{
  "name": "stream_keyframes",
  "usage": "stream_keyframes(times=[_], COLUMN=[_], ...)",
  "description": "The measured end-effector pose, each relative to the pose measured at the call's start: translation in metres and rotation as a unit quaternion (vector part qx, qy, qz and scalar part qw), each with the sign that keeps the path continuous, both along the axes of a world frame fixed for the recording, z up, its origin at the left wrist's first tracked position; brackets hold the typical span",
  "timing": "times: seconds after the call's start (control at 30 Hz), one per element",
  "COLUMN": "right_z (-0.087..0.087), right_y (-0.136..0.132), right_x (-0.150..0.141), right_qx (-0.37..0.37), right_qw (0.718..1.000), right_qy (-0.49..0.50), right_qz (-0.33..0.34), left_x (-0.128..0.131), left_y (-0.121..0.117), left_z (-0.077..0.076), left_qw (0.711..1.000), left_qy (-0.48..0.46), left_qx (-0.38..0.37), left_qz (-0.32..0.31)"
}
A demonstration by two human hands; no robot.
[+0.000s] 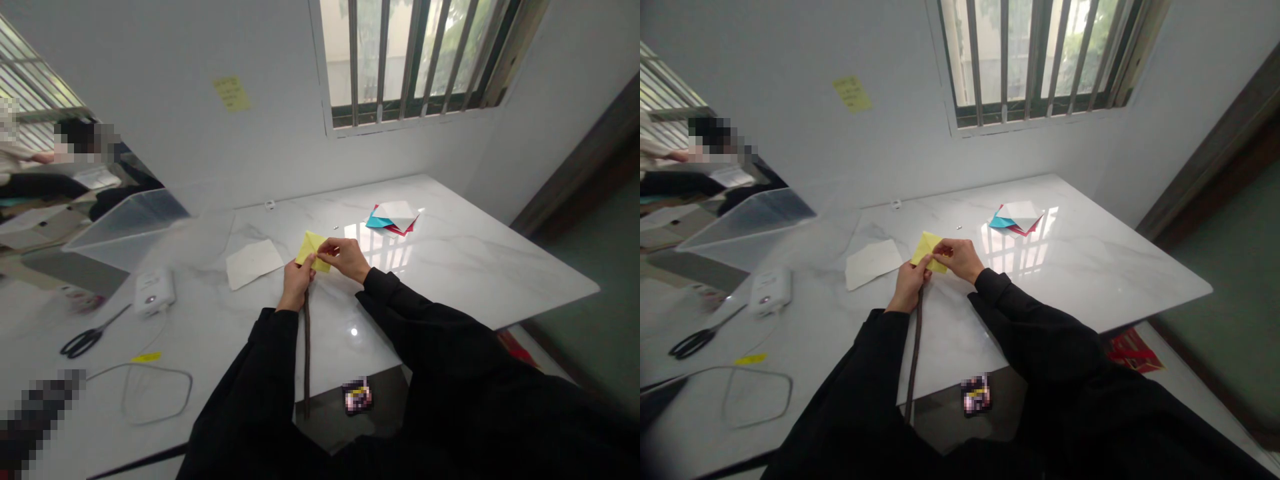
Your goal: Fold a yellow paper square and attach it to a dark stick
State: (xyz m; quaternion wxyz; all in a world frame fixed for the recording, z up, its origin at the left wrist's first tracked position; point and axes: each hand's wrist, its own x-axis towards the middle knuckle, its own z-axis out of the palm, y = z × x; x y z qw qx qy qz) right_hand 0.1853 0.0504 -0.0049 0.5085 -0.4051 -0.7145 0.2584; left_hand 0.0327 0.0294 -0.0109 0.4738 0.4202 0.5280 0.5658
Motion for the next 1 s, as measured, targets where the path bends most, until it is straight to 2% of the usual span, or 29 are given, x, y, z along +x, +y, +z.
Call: stream_keyframes(times=[0.1, 0.2, 0.3, 0.43, 0.57, 0.8, 1.0], right_z=[0.0, -0.007, -0.02, -0.034, -0.036, -0.04, -0.038], right_y=[0.005, 0.015, 0.025, 0.031, 0.03, 0.032, 0.049], right_x=[0.005, 0.017, 0.03, 0.037, 0.037, 0.04, 0.033], right_qx=[-0.022, -0.026, -0.04, -0.045, -0.018, -0.057, -0.036], right_qw=[0.998, 0.995, 0.993, 0.986, 0.975, 0.98, 0.968], right_qy=[0.059, 0.061, -0.016, -0.137, -0.199, -0.137, -0.213], right_qz=[-0.025, -0.077, -0.107, -0.089, -0.097, -0.13, -0.132], left_x=[-0.001, -0.006, -0.013, -0.02, -0.021, -0.024, -0.022], left_y=[0.002, 0.004, 0.005, 0.005, 0.005, 0.003, 0.0], left_z=[0.001, 0.005, 0.01, 0.014, 0.015, 0.014, 0.01], left_qw=[0.998, 0.987, 0.966, 0.941, 0.938, 0.944, 0.95], left_qy=[-0.061, -0.15, -0.248, -0.332, -0.345, -0.327, -0.311], left_qx=[0.003, 0.004, -0.01, -0.035, -0.034, -0.049, -0.021], left_qz=[0.028, 0.058, 0.069, 0.047, 0.025, 0.018, -0.03])
